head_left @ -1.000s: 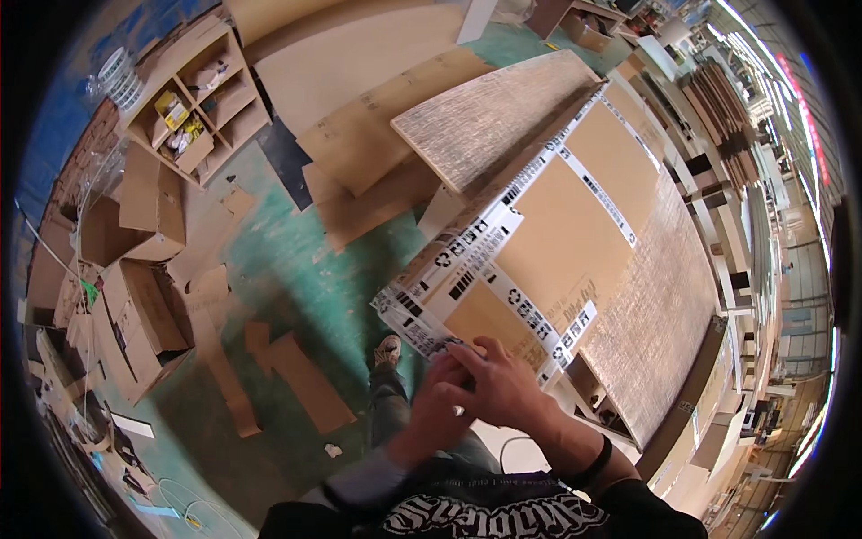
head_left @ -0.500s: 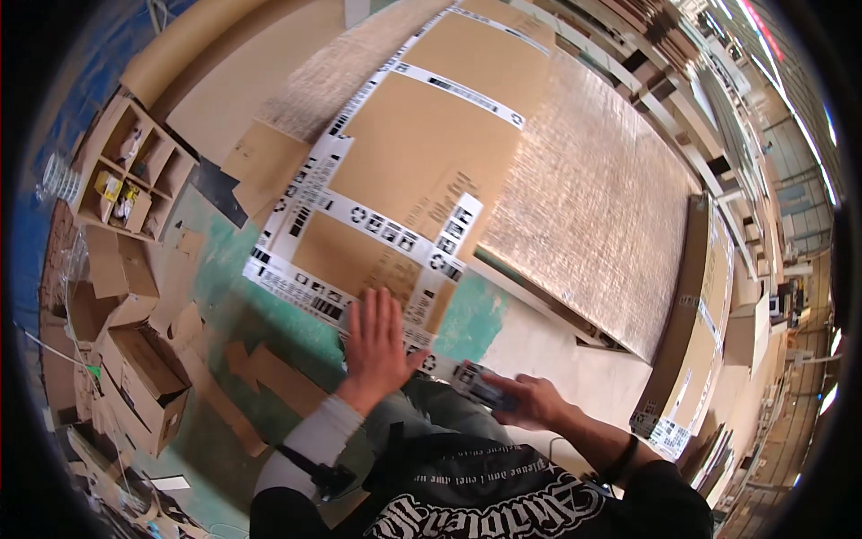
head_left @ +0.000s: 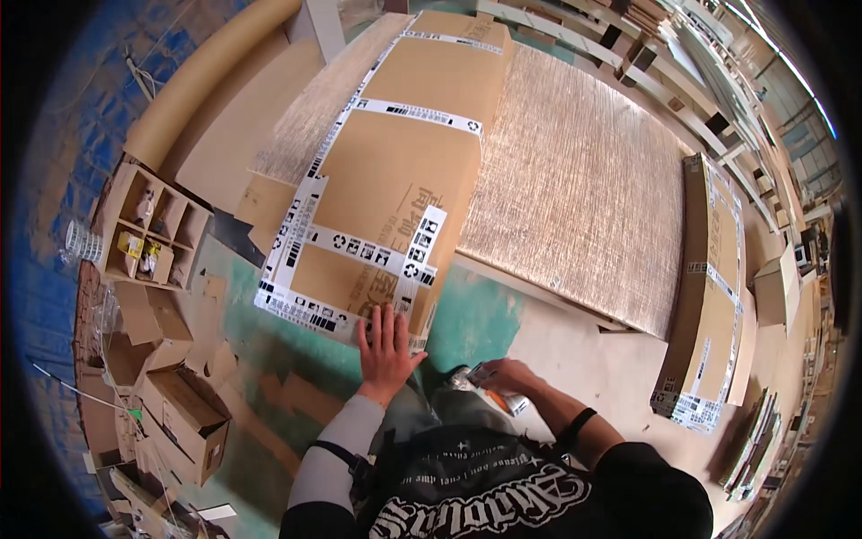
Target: Packaging white furniture panels by wrapping them in cardboard and sealing them with packing tape.
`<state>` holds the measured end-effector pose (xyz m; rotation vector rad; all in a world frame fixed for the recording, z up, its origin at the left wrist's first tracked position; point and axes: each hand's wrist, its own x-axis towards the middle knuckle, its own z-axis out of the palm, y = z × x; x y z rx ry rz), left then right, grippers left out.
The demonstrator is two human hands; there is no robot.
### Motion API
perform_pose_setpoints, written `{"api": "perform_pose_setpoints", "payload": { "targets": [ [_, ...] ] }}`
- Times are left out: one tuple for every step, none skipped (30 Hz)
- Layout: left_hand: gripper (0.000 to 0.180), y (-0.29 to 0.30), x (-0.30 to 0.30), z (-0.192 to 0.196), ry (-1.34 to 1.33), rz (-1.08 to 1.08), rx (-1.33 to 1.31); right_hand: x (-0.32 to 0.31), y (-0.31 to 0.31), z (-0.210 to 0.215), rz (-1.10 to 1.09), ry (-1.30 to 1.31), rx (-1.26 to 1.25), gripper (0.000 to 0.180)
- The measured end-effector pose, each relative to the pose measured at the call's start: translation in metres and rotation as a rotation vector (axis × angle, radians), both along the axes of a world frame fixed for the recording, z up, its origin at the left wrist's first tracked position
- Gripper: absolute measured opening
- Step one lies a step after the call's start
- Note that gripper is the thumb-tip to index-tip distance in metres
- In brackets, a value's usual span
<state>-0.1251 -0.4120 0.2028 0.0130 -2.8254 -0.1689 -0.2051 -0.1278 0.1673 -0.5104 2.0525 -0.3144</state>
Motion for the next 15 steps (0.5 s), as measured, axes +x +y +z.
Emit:
{"api": "perform_pose_setpoints", "payload": {
  "targets": [
    [0.104,-0.001,0.004,0.004,0.000,-0.009,0.003,0.001,0.014,0.002,-0.104,-0.001,-0.036,0.064],
    [0.105,-0.008,0.002,0.006,-0.047,-0.066,-0.030,0.002,0.017,0.014,-0.152,0.013,-0.012,0.064],
    [0.107,-0.015,-0.002,0.009,-0.093,-0.122,-0.063,0.003,0.027,0.009,-0.187,0.015,0.025,0.066],
    [0.106,-0.023,-0.002,0.013,-0.123,-0.158,-0.084,0.004,0.028,0.018,-0.235,0.016,0.057,0.065],
    [0.106,-0.028,-0.002,0.016,-0.120,-0.162,-0.082,0.006,0.028,0.028,-0.280,0.014,0.090,0.064],
    [0.104,-0.032,-0.001,0.019,-0.123,-0.194,-0.073,0.008,0.028,0.030,-0.282,0.016,0.093,0.064],
    [0.102,-0.037,-0.001,0.021,-0.122,-0.222,-0.065,0.011,0.028,0.032,-0.258,0.031,0.126,0.065],
    [0.098,-0.044,0.000,0.018,-0.134,-0.257,0.010,0.010,0.024,0.030,-0.223,0.045,0.151,0.065],
    [0.098,-0.057,-0.003,0.020,-0.128,-0.249,0.003,0.016,0.032,0.022,-0.278,0.088,0.118,0.065],
    [0.095,-0.071,-0.004,0.024,-0.105,-0.280,0.154,0.028,0.044,0.012,-0.336,0.128,0.086,0.066],
    [0.094,-0.089,-0.005,0.025,-0.083,-0.304,0.308,0.039,0.044,0.016,-0.569,0.066,0.106,0.064],
    [0.089,-0.121,-0.012,0.012,0.135,-0.182,0.474,0.048,0.050,0.019,-0.648,0.094,0.094,0.064],
    [0.086,-0.162,-0.012,-0.012,0.138,0.067,0.379,0.062,0.056,0.014,-0.740,0.147,0.062,0.060],
    [0.083,-0.208,-0.012,-0.039,0.136,0.313,0.286,0.071,0.058,0.014,-0.780,0.087,0.088,0.060],
    [0.078,-0.250,-0.012,-0.059,0.001,0.664,0.289,0.085,0.056,0.009,-0.858,0.129,0.138,0.060]
  ]
}}
